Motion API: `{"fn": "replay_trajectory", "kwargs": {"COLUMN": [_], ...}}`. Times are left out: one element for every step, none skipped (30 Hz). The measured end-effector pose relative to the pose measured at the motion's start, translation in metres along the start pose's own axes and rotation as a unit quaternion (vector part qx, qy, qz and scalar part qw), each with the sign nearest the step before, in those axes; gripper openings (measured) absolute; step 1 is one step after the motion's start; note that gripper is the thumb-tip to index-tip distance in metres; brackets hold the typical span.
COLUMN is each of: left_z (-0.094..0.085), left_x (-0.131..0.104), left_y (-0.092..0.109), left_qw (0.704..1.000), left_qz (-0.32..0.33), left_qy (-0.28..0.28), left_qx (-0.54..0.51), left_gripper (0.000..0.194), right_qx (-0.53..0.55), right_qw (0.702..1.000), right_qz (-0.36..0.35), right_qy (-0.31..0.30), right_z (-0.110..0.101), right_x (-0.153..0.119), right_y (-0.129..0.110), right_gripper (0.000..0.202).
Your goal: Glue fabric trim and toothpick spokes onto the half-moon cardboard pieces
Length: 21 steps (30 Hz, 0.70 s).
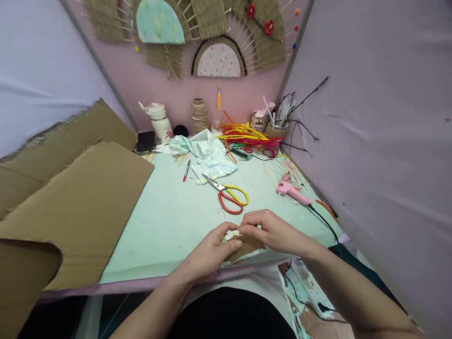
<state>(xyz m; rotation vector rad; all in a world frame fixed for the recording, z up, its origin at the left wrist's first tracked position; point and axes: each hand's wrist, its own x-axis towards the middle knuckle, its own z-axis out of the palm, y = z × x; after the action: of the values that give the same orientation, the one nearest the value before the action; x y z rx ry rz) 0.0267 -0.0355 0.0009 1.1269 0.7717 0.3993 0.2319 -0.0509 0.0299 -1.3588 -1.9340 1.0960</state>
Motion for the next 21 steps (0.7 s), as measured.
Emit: {"fn": "replay_trajectory", "kwargs": {"left_z": [0.001, 0.002, 0.003, 0.004, 0.006, 0.007, 0.007, 0.007, 0.007, 0.006, 0.006, 0.005, 0.004, 0.004, 0.003, 0.003, 0.002, 0.002, 0.001, 0.0, -0.001], "left_x": [0.002, 0.004, 0.005, 0.006, 0.006, 0.005, 0.004, 0.003, 0.003, 0.002, 0.002, 0.002, 0.002, 0.003, 0.003, 0.003, 0.004, 0.004, 0.004, 0.004, 0.005], "left_y": [-0.002, -0.004, -0.006, -0.007, -0.007, -0.007, -0.006, -0.004, -0.003, -0.002, -0.001, 0.0, 0.001, 0.001, 0.001, 0.002, 0.002, 0.002, 0.003, 0.003, 0.003], "left_qw": [1.0, 0.999, 0.997, 0.993, 0.987, 0.98, 0.972, 0.967, 0.962, 0.959, 0.957, 0.956, 0.956, 0.956, 0.956, 0.956, 0.955, 0.955, 0.954, 0.954, 0.954], "left_qz": [0.007, 0.011, 0.011, 0.009, 0.007, 0.005, 0.003, 0.001, 0.0, 0.0, 0.001, 0.003, 0.005, 0.006, 0.008, 0.009, 0.01, 0.013, 0.015, 0.019, 0.022], "left_qy": [0.018, 0.034, 0.043, 0.049, 0.054, 0.058, 0.062, 0.068, 0.075, 0.082, 0.089, 0.095, 0.098, 0.1, 0.101, 0.104, 0.107, 0.111, 0.115, 0.118, 0.122], "left_qx": [-0.003, -0.023, -0.06, -0.104, -0.151, -0.193, -0.225, -0.247, -0.261, -0.27, -0.275, -0.277, -0.277, -0.275, -0.274, -0.275, -0.276, -0.276, -0.276, -0.275, -0.274], "left_gripper": [0.036, 0.037, 0.04, 0.042, 0.044, 0.044, 0.043, 0.042, 0.041, 0.041, 0.041, 0.041, 0.042, 0.042, 0.042, 0.042, 0.041, 0.04, 0.039, 0.039, 0.038], "right_qx": [0.02, 0.042, 0.059, 0.057, 0.03, -0.017, -0.079, -0.133, -0.182, -0.24, -0.302, -0.343, -0.364, -0.375, -0.378, -0.377, -0.374, -0.372, -0.371, -0.37, -0.366], "right_qw": [1.0, 0.998, 0.995, 0.99, 0.982, 0.97, 0.954, 0.934, 0.915, 0.893, 0.869, 0.854, 0.845, 0.841, 0.84, 0.841, 0.843, 0.844, 0.843, 0.84, 0.837], "right_qz": [-0.001, 0.002, 0.008, 0.017, 0.033, 0.056, 0.084, 0.11, 0.138, 0.165, 0.19, 0.219, 0.248, 0.267, 0.28, 0.285, 0.286, 0.284, 0.283, 0.283, 0.285], "right_qy": [0.017, 0.045, 0.083, 0.129, 0.182, 0.236, 0.276, 0.313, 0.334, 0.343, 0.342, 0.323, 0.302, 0.285, 0.271, 0.263, 0.26, 0.262, 0.267, 0.277, 0.289], "right_z": [-0.002, -0.006, -0.01, -0.015, -0.022, -0.028, -0.035, -0.043, -0.05, -0.056, -0.061, -0.066, -0.069, -0.071, -0.072, -0.072, -0.072, -0.072, -0.071, -0.071, -0.071], "right_x": [0.0, -0.001, -0.003, -0.005, -0.008, -0.012, -0.016, -0.022, -0.028, -0.034, -0.039, -0.045, -0.049, -0.052, -0.053, -0.053, -0.052, -0.05, -0.047, -0.043, -0.039], "right_y": [0.002, 0.007, 0.013, 0.021, 0.031, 0.043, 0.055, 0.068, 0.082, 0.094, 0.107, 0.117, 0.126, 0.133, 0.139, 0.143, 0.145, 0.147, 0.148, 0.148, 0.149], "right_gripper": [0.039, 0.043, 0.048, 0.05, 0.049, 0.046, 0.041, 0.039, 0.039, 0.041, 0.043, 0.045, 0.047, 0.048, 0.049, 0.05, 0.05, 0.051, 0.053, 0.057, 0.062]}}
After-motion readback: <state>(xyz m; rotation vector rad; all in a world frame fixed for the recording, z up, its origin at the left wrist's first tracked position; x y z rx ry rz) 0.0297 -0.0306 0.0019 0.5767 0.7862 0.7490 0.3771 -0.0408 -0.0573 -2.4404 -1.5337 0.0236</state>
